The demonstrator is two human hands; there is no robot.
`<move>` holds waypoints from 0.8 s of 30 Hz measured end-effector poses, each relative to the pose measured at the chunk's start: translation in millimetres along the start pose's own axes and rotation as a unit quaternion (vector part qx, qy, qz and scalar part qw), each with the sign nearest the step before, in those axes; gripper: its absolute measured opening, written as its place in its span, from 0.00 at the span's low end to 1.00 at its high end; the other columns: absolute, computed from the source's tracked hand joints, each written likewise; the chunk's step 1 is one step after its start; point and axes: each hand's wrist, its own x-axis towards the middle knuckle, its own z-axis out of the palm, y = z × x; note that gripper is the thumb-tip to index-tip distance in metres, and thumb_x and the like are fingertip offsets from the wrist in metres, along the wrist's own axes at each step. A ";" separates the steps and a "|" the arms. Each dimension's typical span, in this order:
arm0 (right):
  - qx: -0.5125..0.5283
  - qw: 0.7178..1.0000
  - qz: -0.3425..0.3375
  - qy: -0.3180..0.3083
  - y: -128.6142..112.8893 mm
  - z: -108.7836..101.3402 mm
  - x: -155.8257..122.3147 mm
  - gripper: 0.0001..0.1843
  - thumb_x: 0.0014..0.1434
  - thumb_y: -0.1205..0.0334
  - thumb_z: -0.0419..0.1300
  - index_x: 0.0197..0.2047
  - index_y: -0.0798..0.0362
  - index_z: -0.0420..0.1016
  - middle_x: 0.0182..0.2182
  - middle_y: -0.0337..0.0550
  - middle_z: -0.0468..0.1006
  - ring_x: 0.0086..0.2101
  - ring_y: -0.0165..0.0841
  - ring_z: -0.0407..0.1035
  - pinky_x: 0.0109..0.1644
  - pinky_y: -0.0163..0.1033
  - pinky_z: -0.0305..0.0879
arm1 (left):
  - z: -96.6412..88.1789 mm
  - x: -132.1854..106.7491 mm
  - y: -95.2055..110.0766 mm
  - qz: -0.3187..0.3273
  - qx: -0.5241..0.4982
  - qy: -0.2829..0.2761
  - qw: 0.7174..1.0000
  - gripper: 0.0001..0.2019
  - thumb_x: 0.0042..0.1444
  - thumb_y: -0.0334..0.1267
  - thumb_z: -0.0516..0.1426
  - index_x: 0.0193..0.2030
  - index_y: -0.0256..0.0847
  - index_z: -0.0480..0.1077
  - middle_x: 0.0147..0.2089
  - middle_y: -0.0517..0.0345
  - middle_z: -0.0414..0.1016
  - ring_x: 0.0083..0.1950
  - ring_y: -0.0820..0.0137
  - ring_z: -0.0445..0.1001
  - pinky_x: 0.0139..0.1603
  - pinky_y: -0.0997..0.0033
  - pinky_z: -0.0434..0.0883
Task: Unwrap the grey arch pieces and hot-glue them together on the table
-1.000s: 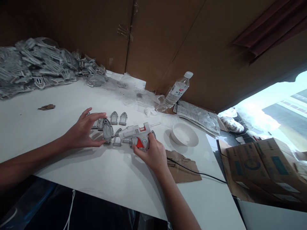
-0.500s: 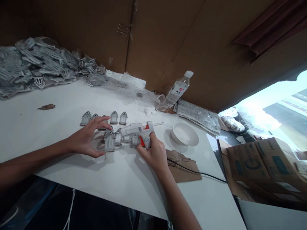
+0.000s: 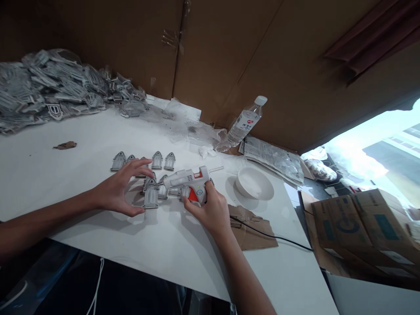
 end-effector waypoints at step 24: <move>-0.084 0.996 -0.024 0.006 1.7 5.5 -2.9 0.22 0.48 0.44 0.60 0.30 0.49 0.54 0.17 0.32 0.58 0.18 0.27 0.53 0.23 0.33 0.47 | 1.4 -0.7 -1.4 0.001 0.009 -0.020 1.000 0.50 0.43 0.49 0.65 0.68 0.48 0.40 0.56 0.49 0.69 0.61 0.52 0.66 0.69 0.38 0.38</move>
